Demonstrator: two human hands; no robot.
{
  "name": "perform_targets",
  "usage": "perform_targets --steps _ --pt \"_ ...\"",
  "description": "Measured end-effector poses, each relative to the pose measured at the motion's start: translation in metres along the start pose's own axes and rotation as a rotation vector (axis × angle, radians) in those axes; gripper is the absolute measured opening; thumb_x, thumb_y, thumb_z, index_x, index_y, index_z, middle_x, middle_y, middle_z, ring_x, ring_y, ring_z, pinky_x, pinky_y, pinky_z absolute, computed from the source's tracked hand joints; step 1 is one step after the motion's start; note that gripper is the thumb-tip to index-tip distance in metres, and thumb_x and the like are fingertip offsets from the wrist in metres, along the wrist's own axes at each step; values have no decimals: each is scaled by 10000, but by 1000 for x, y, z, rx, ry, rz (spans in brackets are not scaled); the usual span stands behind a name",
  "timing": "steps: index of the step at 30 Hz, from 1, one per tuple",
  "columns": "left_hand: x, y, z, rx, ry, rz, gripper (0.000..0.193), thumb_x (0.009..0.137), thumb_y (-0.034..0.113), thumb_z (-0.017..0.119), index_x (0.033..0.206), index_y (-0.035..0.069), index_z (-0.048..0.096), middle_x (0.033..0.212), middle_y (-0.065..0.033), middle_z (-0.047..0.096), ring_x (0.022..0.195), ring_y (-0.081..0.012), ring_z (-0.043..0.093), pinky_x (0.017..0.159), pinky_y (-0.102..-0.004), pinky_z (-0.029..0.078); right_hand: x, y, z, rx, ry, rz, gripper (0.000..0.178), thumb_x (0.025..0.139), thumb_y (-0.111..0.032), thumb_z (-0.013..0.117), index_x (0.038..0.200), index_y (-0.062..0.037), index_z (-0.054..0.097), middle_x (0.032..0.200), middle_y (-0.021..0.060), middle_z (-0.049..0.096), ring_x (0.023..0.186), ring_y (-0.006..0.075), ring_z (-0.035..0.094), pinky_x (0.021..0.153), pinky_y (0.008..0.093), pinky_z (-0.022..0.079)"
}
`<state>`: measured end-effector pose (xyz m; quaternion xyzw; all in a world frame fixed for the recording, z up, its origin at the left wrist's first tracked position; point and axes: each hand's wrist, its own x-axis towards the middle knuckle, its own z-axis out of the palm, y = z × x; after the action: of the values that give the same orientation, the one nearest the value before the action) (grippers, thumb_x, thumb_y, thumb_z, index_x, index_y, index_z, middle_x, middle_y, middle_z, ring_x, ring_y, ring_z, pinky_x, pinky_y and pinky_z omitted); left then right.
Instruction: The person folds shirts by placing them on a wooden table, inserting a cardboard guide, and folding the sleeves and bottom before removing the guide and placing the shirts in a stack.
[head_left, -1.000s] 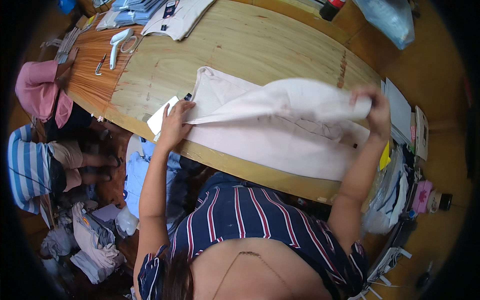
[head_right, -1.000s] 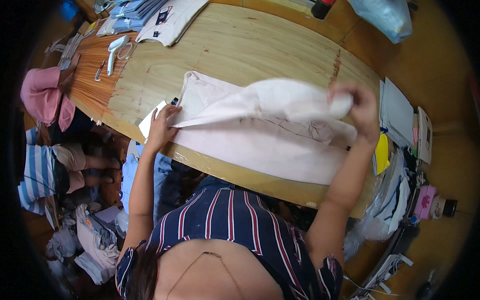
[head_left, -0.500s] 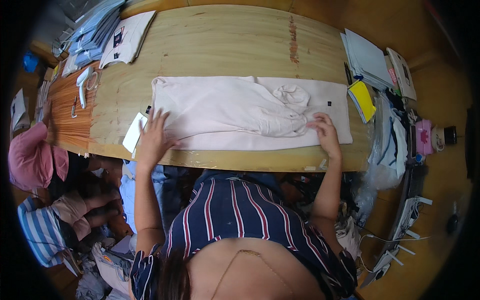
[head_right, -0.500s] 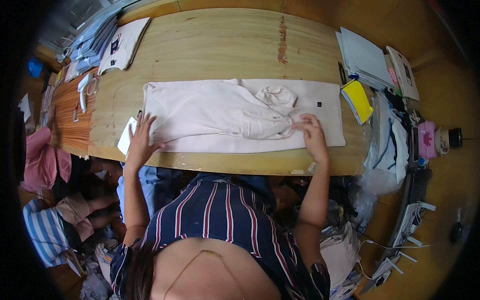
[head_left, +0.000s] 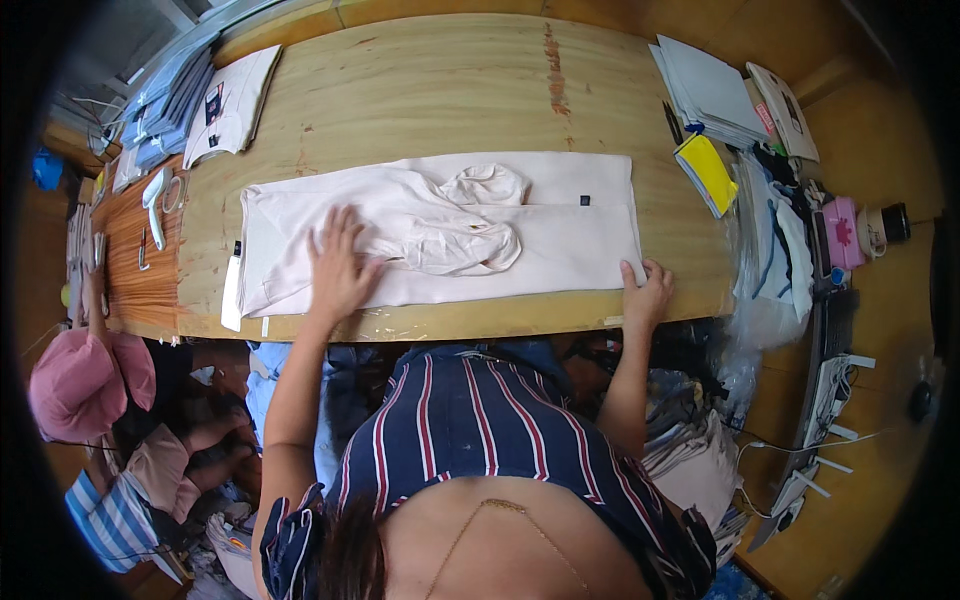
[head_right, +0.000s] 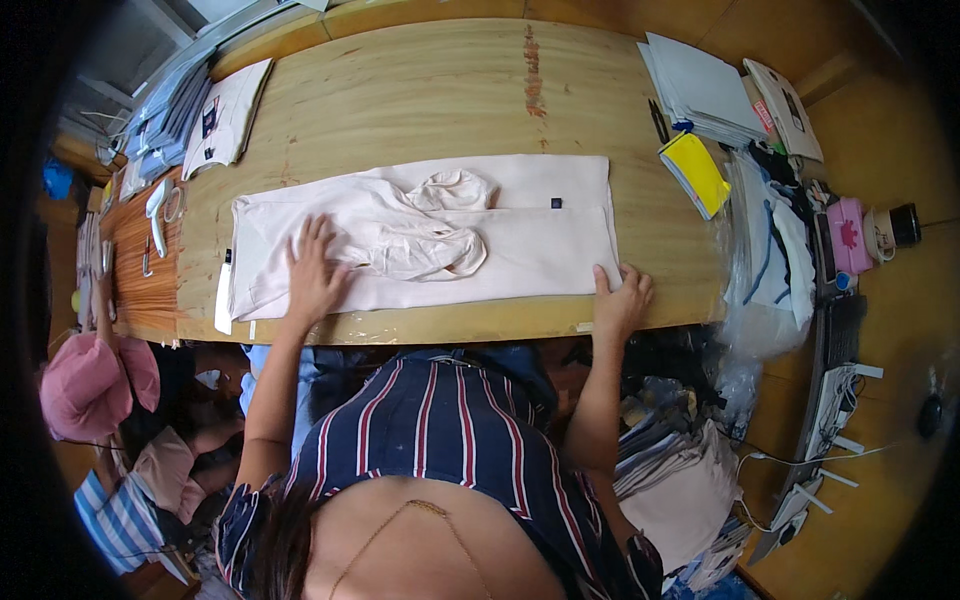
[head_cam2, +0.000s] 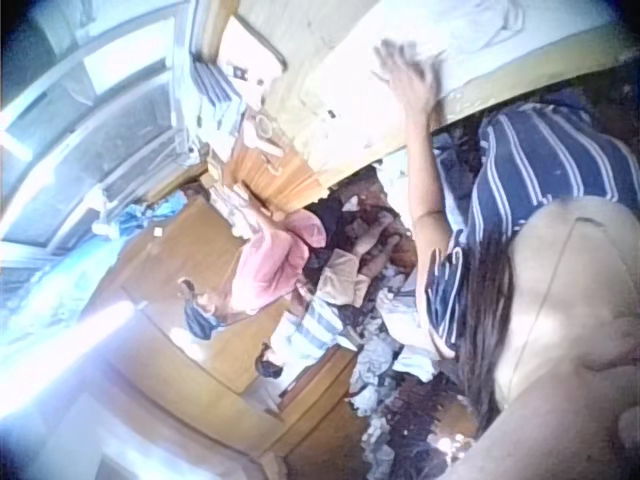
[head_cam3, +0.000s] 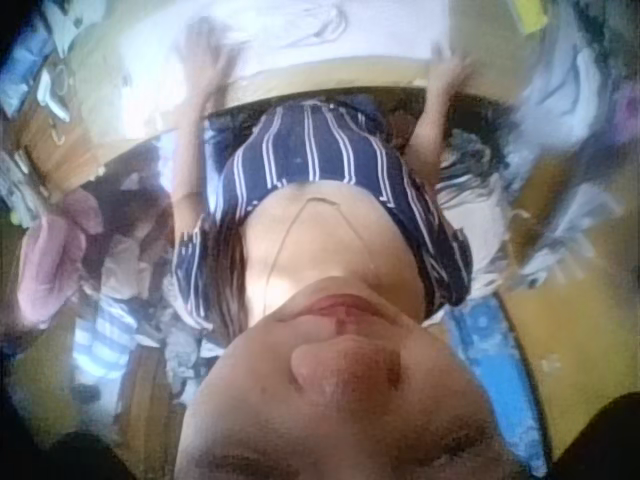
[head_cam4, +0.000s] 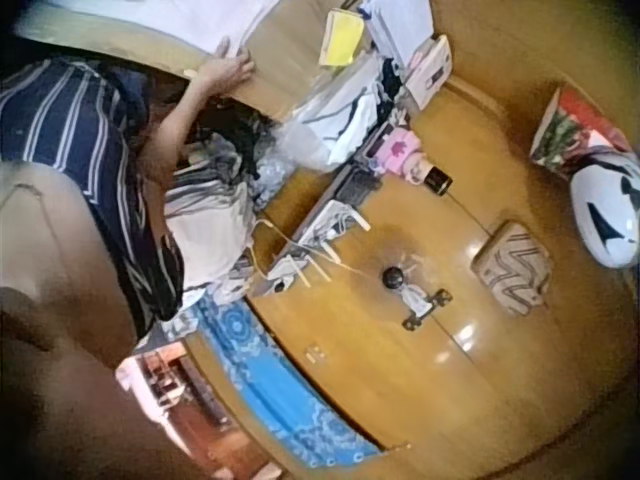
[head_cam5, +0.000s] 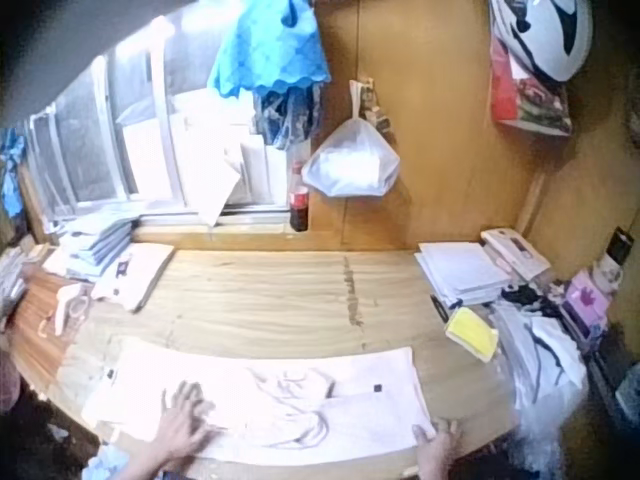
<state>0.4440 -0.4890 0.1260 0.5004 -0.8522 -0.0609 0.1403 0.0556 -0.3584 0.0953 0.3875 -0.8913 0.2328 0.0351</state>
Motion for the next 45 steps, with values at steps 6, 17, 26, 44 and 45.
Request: perform_targets --steps 6,17,26,44,45 --pt "66 121 37 -16 -7 463 645 766 513 427 1289 157 303 1380 -67 179 1271 -270 148 1010 -500 45 -1 -19 8 -14 -26 22 385 712 -314 605 898 22 574 862 163 567 795 345 521 729 402 415" --pt "114 98 36 -1763 -396 -536 512 845 368 446 1234 62 313 982 -131 541 834 -197 532 757 -305 423 -10 -138 -13 455 -37 -862 148 662 -29 539 808 -44 561 783 83 521 759 252 513 654 320 416" --pt "97 108 56 -953 0 -250 693 698 -14 591 1265 65 201 870 -170 572 767 -265 566 690 -328 462 -55 -89 1 35 -20 -713 323 715 -101 464 1026 -118 545 881 72 476 831 235 467 691 345 376" --pt "55 171 70 -29 -101 503 766 729 598 395 1283 79 293 1358 -178 178 1265 -357 98 975 -557 69 153 -136 83 100 -537 -671 254 715 -236 613 904 -68 592 908 112 518 933 278 457 809 357 364" --pt "55 173 69 -44 -94 510 768 731 595 396 1281 68 294 1356 -182 180 1263 -361 105 976 -554 70 154 -137 84 81 -541 -654 230 715 -206 604 900 -69 590 913 106 517 938 274 453 814 359 359"
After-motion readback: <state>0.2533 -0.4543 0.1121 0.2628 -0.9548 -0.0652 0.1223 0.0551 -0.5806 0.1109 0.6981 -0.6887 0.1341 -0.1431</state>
